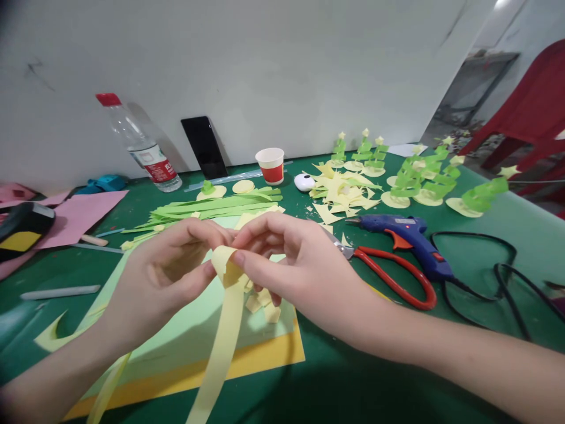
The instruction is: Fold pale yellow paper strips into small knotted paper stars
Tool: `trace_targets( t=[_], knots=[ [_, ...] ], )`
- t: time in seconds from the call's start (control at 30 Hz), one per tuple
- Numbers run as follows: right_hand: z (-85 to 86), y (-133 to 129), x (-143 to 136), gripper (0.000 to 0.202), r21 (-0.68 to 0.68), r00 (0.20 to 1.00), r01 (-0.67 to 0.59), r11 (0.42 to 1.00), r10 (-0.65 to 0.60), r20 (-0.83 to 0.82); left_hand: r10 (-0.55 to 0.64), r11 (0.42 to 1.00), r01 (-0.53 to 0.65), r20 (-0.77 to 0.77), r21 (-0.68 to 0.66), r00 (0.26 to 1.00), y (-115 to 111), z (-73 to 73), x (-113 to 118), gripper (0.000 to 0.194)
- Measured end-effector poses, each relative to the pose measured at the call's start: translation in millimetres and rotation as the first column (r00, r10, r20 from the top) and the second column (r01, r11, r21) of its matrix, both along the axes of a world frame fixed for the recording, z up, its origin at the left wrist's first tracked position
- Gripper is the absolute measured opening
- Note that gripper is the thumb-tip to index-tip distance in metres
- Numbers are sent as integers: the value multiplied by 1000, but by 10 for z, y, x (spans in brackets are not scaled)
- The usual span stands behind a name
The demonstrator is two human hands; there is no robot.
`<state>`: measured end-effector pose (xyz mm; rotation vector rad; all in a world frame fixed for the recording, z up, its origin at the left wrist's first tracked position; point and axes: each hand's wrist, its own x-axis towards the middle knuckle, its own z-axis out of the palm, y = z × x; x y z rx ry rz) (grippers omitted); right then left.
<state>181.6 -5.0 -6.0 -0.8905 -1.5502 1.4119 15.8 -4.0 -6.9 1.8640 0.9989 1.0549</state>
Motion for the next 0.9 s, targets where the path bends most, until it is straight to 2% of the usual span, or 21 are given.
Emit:
trace_targets(
  t=[0.17,0.27,0.4,0.57,0.67,0.77,0.83,0.9],
  knots=[
    [3,-8,11,10,214,991,90,973,-108,76,-23,1000,23,-27,5,999,-2,-12,14,10],
    [2,-13,5,11,265,987,127,956,-149,63,4,1000,-5,-49,-16,999,-5,1,11,10],
    [-20,-5,-3,6,190,991,106,976,-118,55,18,1000,-18,-56,-5,998,-5,7,2,13],
    [-24,-4,15,11,3,999,30,1000,-30,19,40,999,-38,66,-31,997,11,-3,4,13],
    [-7,12,32,7,11,999,45,999,-44,-31,19,1000,-19,14,-17,1000,29,9,-17,15],
    [19,32,55,8,73,997,78,994,-77,-21,-32,999,29,-82,-31,996,50,28,-54,30],
    [41,37,70,10,94,996,87,992,-89,18,-25,997,25,2,-71,1000,53,36,-78,33],
    [59,37,79,11,96,994,85,992,-91,63,-15,995,29,153,-92,988,38,43,-92,22]
  ],
)
